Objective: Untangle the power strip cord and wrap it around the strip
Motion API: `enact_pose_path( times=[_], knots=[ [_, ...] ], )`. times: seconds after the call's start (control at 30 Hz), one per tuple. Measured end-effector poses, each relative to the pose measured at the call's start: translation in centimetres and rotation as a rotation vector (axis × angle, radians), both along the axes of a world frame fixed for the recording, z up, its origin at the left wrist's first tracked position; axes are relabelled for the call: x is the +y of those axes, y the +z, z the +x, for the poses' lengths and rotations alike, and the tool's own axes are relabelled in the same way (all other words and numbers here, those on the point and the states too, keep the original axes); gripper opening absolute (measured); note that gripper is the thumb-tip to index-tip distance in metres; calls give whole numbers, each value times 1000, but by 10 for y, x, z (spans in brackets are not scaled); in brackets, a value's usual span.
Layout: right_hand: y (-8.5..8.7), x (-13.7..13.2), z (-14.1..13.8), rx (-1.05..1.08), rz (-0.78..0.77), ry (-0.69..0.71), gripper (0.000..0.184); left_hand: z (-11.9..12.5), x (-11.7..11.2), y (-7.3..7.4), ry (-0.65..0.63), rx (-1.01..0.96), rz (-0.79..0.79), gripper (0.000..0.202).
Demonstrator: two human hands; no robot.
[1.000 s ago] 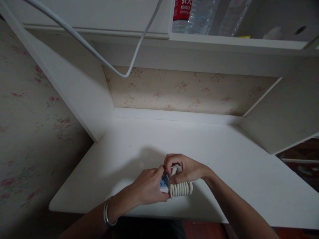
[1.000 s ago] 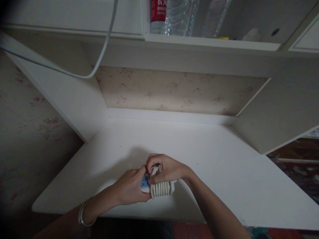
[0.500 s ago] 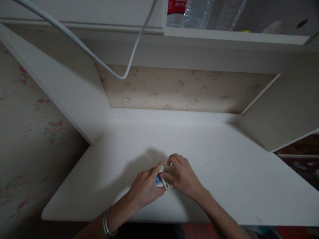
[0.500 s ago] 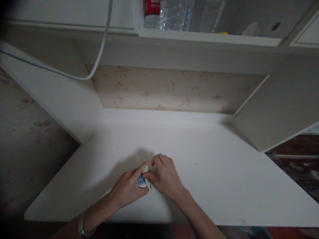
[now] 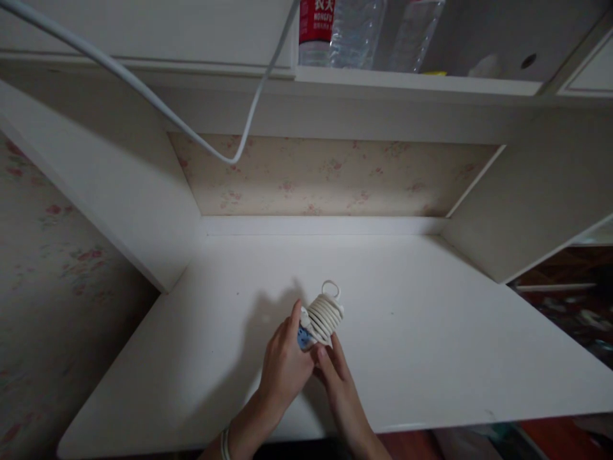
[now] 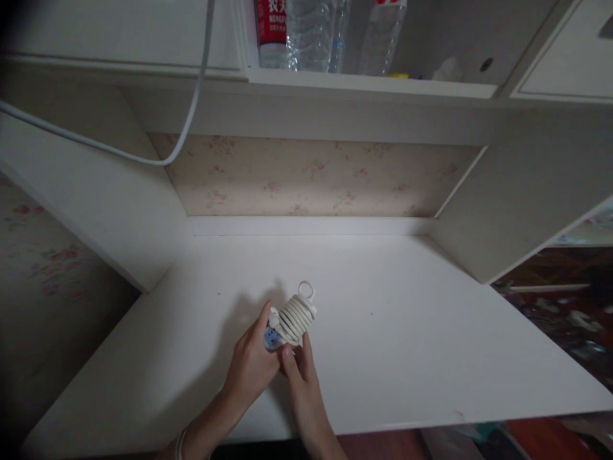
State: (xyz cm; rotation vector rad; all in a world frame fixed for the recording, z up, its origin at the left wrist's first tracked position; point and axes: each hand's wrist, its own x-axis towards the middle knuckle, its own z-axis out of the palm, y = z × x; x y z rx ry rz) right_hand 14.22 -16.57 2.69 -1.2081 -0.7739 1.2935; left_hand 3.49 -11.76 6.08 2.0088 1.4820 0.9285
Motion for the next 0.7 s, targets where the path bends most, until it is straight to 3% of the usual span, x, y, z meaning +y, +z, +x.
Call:
enact_pose_path(
  times=[0.17,0.4,0.53,0.7],
  knots=[
    [11,10,-7,70,66,-92,58,12,-12,-14,-25,-43,67,68],
    [3,31,11,99,65,-212,47,19,-20,-18,-245,-159,-31,76],
    [-3,40,41,21,-5,-208,45,12,-16,-18,-328,-229,-112,71],
    [0,61,108,-34,-101,-135,50,-26,2,-36,-157,-172,-145,44]
  ],
)
